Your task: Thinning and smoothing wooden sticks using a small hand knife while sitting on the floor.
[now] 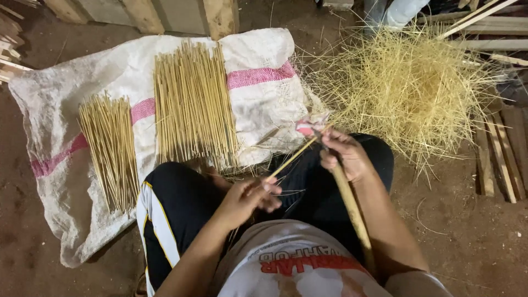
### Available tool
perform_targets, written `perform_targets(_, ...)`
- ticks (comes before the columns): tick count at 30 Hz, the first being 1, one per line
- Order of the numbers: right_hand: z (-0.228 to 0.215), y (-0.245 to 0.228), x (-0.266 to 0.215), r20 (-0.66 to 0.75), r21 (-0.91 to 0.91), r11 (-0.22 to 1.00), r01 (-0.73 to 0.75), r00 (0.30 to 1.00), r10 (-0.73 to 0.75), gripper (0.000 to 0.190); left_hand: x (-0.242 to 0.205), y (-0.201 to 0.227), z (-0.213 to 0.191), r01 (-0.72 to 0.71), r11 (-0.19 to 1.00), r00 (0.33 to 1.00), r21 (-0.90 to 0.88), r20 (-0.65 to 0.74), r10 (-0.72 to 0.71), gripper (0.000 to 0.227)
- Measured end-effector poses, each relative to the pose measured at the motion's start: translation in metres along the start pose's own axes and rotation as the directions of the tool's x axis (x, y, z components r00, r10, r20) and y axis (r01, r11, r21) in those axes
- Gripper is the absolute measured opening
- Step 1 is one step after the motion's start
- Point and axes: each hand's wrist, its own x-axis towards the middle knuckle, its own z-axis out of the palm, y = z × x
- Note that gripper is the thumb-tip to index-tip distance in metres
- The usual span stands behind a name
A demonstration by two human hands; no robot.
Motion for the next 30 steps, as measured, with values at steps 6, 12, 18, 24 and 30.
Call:
perform_targets(6, 0.084, 0.001, -0.033, 0.059, -0.008, 0.993, -0.119, 0.991, 0.119, 0.018, 0.000, 0.005, -0.017, 0.158, 0.987, 0.985, 0.025, -0.067, -0.156, 0.054)
perform_targets(12, 0.098, 0.006, -0.037, 0.083, -0.155, 0.981, -0.117, 0.988, 0.130, 0.014, 0.004, 0.009, -0.037, 0.240, 0.969, 0.970, -0.065, -0.026, -0.242, 0.044)
perform_targets(18, 0.054, 0.086, -0.005, 0.140, -0.261, 0.940, -0.220, 0.955, 0.262, 0.010, 0.015, -0.021, -0.019, 0.099, 0.872, 0.965, 0.479, -0.258, 0.032, 0.018)
perform_targets(24, 0.011, 0.013, 0.018, 0.094, -0.297, 0.952, -0.079, 0.989, 0.111, 0.010, -0.022, 0.020, -0.011, 0.127, 0.897, 0.975, 0.423, -0.221, -0.034, 0.021)
perform_targets(30, -0.042, -0.076, 0.033, -0.046, -0.244, 0.962, 0.124, 0.989, -0.139, 0.005, -0.033, 0.021, -0.021, 0.132, 0.874, 0.970, 0.468, -0.242, -0.017, 0.020)
